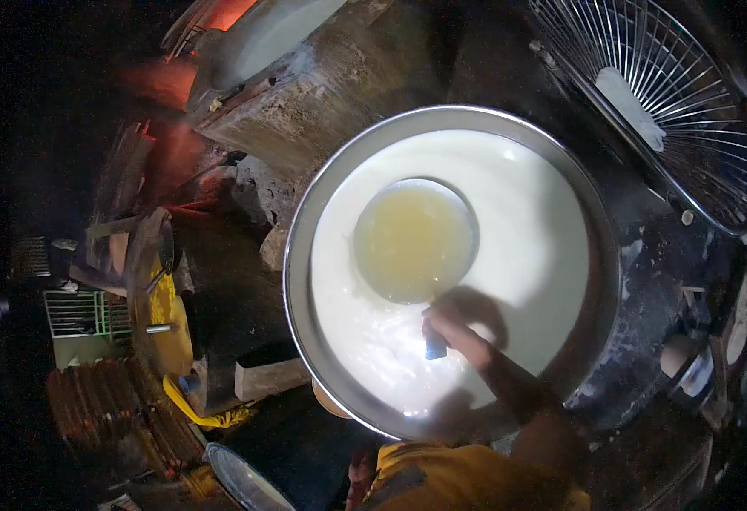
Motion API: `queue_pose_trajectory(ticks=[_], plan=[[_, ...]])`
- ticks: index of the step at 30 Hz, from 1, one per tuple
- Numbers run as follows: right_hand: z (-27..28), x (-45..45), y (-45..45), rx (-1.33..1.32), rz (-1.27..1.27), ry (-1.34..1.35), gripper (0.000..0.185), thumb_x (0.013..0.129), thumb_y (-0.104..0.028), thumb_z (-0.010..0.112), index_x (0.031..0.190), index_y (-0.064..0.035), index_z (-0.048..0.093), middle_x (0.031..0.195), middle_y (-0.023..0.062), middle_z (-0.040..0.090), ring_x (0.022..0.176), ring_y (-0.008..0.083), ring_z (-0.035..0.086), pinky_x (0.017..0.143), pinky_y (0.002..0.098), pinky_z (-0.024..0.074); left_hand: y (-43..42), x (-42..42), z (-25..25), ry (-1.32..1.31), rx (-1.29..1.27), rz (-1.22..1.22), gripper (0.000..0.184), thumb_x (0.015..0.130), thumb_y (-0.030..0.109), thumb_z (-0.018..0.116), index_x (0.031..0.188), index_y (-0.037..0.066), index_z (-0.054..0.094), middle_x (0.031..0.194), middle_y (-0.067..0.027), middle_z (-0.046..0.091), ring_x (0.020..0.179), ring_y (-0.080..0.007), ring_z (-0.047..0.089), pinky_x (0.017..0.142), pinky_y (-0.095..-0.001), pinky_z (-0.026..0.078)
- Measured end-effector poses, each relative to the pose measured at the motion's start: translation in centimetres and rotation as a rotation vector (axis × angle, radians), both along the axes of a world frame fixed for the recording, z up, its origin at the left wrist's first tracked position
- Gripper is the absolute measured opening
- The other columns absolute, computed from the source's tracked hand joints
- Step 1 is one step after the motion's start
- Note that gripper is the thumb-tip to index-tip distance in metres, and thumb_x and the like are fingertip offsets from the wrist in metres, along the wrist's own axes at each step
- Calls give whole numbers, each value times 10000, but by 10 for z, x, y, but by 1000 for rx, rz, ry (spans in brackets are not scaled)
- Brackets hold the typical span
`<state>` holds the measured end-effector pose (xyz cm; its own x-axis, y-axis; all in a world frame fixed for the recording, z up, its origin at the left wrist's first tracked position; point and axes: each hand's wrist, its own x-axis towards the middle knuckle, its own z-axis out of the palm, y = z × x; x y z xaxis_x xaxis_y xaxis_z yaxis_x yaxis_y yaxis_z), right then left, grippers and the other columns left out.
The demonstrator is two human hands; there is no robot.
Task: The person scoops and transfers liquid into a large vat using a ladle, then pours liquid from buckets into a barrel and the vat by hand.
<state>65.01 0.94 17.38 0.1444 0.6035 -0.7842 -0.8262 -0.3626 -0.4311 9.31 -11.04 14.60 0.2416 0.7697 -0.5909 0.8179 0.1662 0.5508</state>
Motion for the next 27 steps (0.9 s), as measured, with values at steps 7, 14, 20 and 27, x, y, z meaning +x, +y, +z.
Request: queue_pose_trajectory(ticks=[7,14,20,27], plan=[[8,11,-3,-100,-38,24,125,837,-45,560,756,-10,472,587,87,504,486,204,541,443,379,482,19,20,17,524,173,-326,331,870,274,622,1077,17,633,978,-185,664,902,-317,635,794,-367,496],[12,29,-38,-123,-103,28,105,843,-58,554,801,-22,465,640,57,490,509,176,529,458,363,474,26,18,16,285,548,-482,215,876,201,627,998,24,639,905,-134,658,728,-255,626,636,-351,521],[51,60,-83,-83,-136,-155,94,835,-85,566,845,-33,488,668,66,502,549,173,539,483,354,477,8,-2,-15,-12,561,-146,239,889,210,583,1056,48,639,957,-134,649,782,-265,623,663,-367,518],[70,86,-156,-195,-239,-469,114,805,-63,541,889,-4,493,609,64,476,498,183,516,462,339,475,33,58,59,218,-47,178,250,793,176,608,1012,58,638,912,-136,637,815,-336,594,733,-389,490]])
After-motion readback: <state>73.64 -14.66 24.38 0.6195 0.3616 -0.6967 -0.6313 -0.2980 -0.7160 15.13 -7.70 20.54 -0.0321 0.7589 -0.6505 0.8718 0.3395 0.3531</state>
